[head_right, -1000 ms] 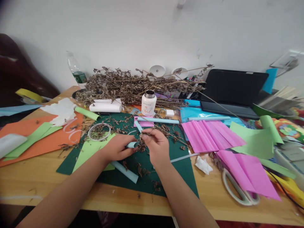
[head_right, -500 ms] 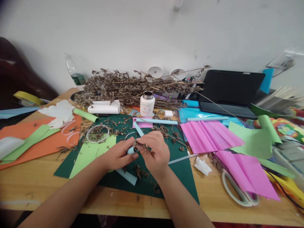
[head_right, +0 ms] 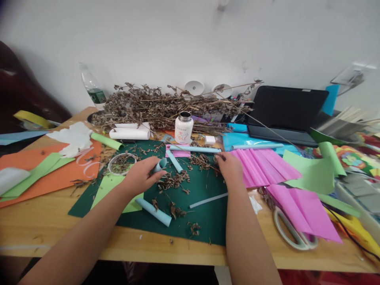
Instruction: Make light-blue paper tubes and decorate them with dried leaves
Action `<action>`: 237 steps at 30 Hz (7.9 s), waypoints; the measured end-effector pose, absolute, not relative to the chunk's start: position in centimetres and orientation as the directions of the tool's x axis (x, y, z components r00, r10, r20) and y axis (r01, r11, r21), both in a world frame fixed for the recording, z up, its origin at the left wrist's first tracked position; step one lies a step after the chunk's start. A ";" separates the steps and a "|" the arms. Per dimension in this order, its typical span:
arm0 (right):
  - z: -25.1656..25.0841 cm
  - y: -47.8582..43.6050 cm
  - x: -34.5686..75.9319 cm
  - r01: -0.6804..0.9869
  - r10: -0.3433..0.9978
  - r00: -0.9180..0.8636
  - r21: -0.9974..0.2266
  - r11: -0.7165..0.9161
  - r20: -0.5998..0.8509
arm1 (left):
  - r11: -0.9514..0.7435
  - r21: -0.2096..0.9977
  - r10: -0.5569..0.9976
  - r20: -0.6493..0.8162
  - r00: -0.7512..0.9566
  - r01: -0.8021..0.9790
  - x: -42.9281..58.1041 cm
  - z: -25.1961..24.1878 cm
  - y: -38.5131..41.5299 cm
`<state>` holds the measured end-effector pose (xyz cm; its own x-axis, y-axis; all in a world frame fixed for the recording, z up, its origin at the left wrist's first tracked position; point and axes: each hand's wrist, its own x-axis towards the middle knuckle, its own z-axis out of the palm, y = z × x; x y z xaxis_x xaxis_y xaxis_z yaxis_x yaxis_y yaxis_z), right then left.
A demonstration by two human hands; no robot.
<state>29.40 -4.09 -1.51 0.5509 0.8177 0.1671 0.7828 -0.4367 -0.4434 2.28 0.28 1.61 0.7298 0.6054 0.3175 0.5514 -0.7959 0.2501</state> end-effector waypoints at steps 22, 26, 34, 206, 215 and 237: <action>-0.4 -5.0 29.6 0.837 0.872 0.490 -0.279 -0.471 -0.003 | -0.863 0.169 0.505 0.286 0.814 0.476 2.1 1.3 0.9; 0.1 -5.0 29.2 0.844 0.865 0.499 -0.263 -0.468 0.059 | -0.876 0.215 0.477 0.259 0.840 0.432 2.2 1.6 0.7; 2.5 -6.9 23.0 0.612 0.833 -0.096 -0.628 0.481 0.545 | -0.865 0.328 0.444 0.151 0.883 0.379 2.0 1.7 0.3; 1.1 -6.2 20.4 0.705 0.725 -0.313 -0.362 0.610 0.613 | -0.831 0.320 0.488 0.026 0.873 0.455 2.3 1.5 0.4; 0.5 -5.9 20.0 0.708 0.814 -0.223 -0.486 0.513 0.536 | -0.834 0.220 0.520 0.003 0.854 0.507 2.5 1.6 0.3; 0.4 -6.0 20.3 0.586 0.834 -0.092 -0.648 0.487 0.544 | -0.837 0.190 0.517 -0.033 0.855 0.513 3.0 1.2 0.4</action>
<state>20.25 -6.05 0.41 -0.0918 0.8340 0.5440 0.5855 0.4871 -0.6480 3.02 0.38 1.18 0.8555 0.5168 -0.0333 0.5131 -0.8370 0.1901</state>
